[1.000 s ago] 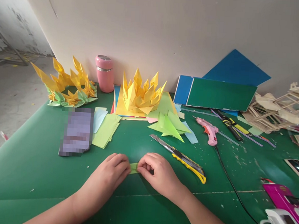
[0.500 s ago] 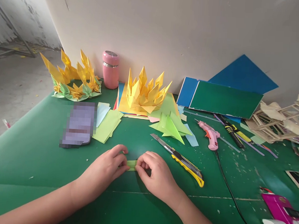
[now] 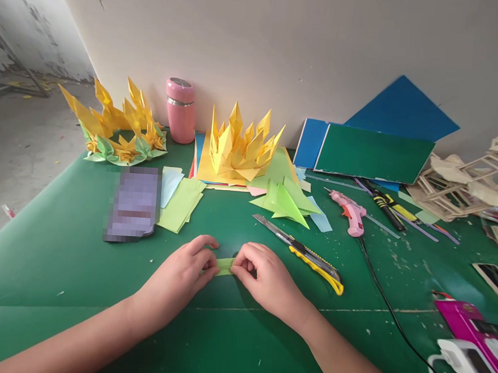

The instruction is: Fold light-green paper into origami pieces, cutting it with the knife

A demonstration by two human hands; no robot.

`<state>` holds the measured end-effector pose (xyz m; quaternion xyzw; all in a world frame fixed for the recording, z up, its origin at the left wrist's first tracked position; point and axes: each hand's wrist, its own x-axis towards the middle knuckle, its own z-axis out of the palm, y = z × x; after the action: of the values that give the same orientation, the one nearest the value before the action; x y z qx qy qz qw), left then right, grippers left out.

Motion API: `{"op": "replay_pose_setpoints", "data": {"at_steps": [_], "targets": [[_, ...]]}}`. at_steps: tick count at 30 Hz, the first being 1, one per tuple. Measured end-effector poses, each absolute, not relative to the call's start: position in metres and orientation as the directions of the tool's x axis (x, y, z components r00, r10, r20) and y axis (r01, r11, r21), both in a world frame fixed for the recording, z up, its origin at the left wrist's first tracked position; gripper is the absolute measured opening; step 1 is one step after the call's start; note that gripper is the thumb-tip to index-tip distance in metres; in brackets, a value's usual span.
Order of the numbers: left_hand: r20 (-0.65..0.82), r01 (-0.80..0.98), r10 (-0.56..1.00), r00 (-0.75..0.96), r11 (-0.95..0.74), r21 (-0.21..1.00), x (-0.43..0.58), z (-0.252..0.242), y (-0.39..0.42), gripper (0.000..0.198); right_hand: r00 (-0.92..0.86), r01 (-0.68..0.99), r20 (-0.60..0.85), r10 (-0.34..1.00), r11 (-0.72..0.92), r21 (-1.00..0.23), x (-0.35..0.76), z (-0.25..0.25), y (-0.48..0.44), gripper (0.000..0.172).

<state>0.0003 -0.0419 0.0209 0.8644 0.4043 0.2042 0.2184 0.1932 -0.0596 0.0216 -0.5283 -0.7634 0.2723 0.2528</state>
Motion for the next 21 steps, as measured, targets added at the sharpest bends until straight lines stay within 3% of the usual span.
{"op": "replay_pose_setpoints", "data": {"at_steps": [13, 21], "targets": [[0.178, 0.598, 0.755, 0.631, -0.62, 0.508, 0.0032, 0.0238, -0.0409, 0.031, -0.311, 0.65, 0.068, 0.948, 0.264, -0.713, 0.1939, 0.024, -0.0608, 0.02], [0.186, 0.601, 0.709, 0.68, -0.685, 0.412, 0.0029, 0.0236, -0.0411, 0.038, -0.307, 0.686, 0.004, 0.952, 0.224, -0.692, 0.1943, 0.024, -0.0605, 0.018]]}}
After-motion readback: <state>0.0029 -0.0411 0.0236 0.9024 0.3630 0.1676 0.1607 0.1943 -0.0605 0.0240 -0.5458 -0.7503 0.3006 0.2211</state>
